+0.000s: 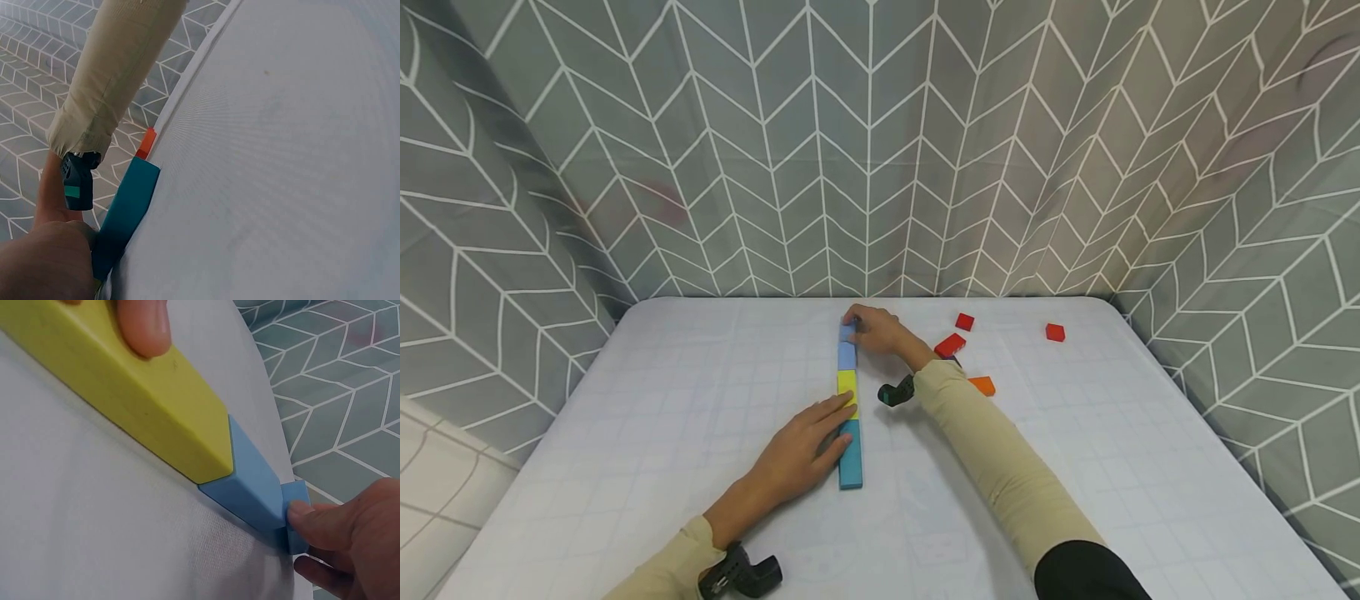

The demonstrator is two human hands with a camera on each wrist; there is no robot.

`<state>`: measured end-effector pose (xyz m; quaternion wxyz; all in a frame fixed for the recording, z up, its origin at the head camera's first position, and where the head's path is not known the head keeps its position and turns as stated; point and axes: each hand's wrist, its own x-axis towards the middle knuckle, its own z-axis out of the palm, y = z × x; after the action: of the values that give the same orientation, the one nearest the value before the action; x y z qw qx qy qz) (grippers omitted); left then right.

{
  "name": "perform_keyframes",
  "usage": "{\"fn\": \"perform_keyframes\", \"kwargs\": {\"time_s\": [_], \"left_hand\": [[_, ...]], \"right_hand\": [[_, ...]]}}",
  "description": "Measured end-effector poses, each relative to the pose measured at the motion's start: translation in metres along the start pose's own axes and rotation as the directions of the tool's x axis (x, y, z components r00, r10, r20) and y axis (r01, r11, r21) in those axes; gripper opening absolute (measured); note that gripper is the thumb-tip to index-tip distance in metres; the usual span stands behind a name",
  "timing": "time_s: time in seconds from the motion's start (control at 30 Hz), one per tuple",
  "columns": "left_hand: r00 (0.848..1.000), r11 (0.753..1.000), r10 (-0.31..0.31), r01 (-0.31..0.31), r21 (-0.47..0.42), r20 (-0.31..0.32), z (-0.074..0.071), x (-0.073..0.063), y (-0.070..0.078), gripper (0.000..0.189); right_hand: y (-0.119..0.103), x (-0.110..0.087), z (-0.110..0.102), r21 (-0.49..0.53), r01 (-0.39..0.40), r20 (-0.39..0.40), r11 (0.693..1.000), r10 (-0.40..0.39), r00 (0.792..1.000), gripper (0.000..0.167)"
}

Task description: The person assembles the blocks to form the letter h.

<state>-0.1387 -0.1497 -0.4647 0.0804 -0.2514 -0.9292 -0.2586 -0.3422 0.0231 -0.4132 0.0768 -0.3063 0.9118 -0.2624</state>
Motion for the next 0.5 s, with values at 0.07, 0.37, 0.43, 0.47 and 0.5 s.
{"fn": "perform_keyframes", "kwargs": {"time_s": [0.07,0.37,0.43,0.47,0.5], "left_hand": [[1.000,1.000,-0.001,0.001,-0.001,0.000,-0.0002,0.0003,0.0001,0.051],[1.000,1.000,0.016,-0.016,-0.017,-0.018,-0.0004,0.0005,-0.0001,0.049],[1.000,1.000,0.013,-0.013,-0.017,-0.016,-0.0002,0.0004,0.0000,0.049],[1.000,1.000,0.012,-0.012,-0.017,-0.013,-0.0001,0.0004,0.0001,0.049],[1.000,1.000,0.010,-0.010,-0.017,-0.011,-0.0001,0.0004,0.0003,0.050]], "right_hand": [[0.0000,0.0001,0.0000,0.001,-0.004,0.004,1.000,0.004,1.000,0.029],[-0.0019,0.0003,0.0002,-0.056,-0.010,0.041,0.998,0.013,0.999,0.028],[-0.0017,-0.0003,0.0007,-0.061,-0.009,0.035,0.998,0.011,0.999,0.027],[-0.0012,-0.0006,0.0011,-0.064,-0.008,0.033,0.998,0.010,0.999,0.028],[-0.0007,-0.0009,0.0014,-0.067,-0.008,0.030,0.998,0.010,0.999,0.028]]}}
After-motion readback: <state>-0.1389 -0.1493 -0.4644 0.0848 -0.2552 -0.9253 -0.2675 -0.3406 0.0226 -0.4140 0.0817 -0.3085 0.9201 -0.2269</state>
